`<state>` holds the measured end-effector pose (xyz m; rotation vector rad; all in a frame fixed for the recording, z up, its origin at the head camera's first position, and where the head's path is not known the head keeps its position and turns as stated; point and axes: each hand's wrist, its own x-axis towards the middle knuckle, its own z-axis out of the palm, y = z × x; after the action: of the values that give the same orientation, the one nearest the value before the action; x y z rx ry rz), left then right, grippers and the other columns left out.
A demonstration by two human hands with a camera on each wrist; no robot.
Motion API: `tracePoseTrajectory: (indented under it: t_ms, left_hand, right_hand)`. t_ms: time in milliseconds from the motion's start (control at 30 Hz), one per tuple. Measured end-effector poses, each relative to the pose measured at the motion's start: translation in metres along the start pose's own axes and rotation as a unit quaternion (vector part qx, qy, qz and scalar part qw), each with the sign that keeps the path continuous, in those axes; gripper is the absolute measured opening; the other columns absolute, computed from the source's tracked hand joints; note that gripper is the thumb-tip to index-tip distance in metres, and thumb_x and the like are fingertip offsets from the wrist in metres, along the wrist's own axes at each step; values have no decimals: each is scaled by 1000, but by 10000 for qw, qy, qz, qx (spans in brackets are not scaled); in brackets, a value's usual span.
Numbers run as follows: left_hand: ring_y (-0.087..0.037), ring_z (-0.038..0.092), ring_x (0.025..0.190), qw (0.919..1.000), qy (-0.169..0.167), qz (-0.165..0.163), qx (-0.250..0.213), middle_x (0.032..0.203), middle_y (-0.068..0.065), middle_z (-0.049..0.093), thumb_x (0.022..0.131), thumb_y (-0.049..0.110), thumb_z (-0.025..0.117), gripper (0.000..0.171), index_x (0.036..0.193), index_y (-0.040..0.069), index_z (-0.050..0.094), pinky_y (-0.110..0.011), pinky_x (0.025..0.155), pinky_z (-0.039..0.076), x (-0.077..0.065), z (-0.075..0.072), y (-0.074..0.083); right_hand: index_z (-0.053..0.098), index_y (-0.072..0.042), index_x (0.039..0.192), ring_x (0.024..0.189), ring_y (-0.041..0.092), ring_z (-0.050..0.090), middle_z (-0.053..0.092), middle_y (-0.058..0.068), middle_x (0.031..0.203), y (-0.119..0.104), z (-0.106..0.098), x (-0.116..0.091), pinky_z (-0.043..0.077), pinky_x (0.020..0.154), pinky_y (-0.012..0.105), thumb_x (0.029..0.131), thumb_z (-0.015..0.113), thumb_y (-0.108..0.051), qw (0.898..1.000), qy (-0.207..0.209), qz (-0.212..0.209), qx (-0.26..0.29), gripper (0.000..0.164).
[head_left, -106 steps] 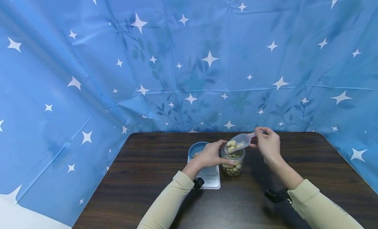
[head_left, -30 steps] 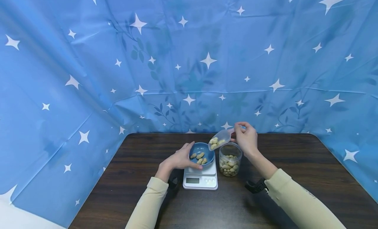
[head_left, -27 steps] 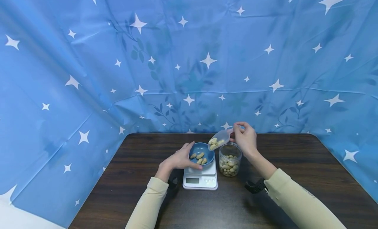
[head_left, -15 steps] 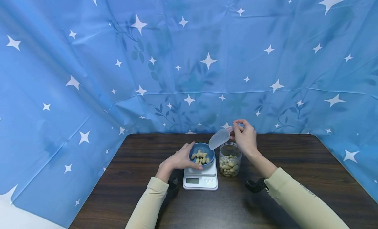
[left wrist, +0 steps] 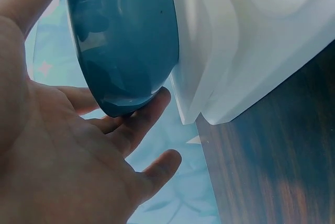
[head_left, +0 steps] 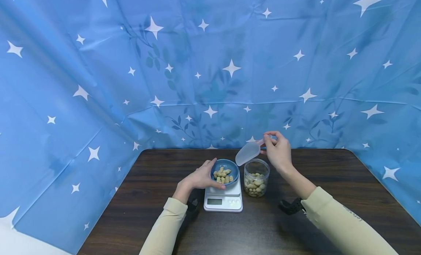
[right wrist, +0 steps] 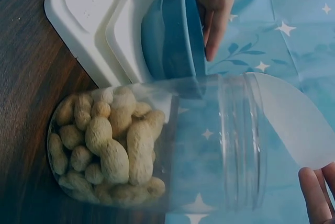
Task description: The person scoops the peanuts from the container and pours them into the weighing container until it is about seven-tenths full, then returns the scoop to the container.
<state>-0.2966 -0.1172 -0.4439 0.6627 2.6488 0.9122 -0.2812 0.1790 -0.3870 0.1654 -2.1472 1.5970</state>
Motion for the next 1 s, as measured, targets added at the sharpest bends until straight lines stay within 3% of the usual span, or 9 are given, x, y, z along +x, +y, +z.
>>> tracePoseTrajectory:
  t_ms: [500, 767, 1000]
  left_hand:
    - [-35, 36, 143, 10000, -4, -14, -65, 163, -16, 25, 77, 52, 88, 122, 166, 11, 15, -57, 112, 35, -2, 2, 0]
    - [-37, 24, 150, 9995, 201, 94, 244, 166, -13, 22, 75, 57, 87, 122, 166, 16, 18, -67, 116, 17, -1, 2, 2]
    - [-33, 22, 151, 9970, 494, 367, 470, 166, -10, 23, 75, 58, 87, 117, 165, 16, 25, -64, 117, 12, 1, 3, 13]
  right_hand:
    - [55, 7, 129, 83, 4, 69, 72, 28, 105, 1, -22, 2, 60, 70, 32, 111, 48, -27, 9998, -56, -79, 187, 39]
    - [54, 8, 129, 85, 6, 69, 72, 29, 106, -2, -32, 0, 60, 71, 31, 111, 48, -26, 9995, -128, -221, 184, 39]
    - [54, 8, 130, 86, 8, 71, 72, 29, 106, 5, -37, 3, 59, 70, 29, 112, 46, -20, 9983, -398, -412, 76, 34]
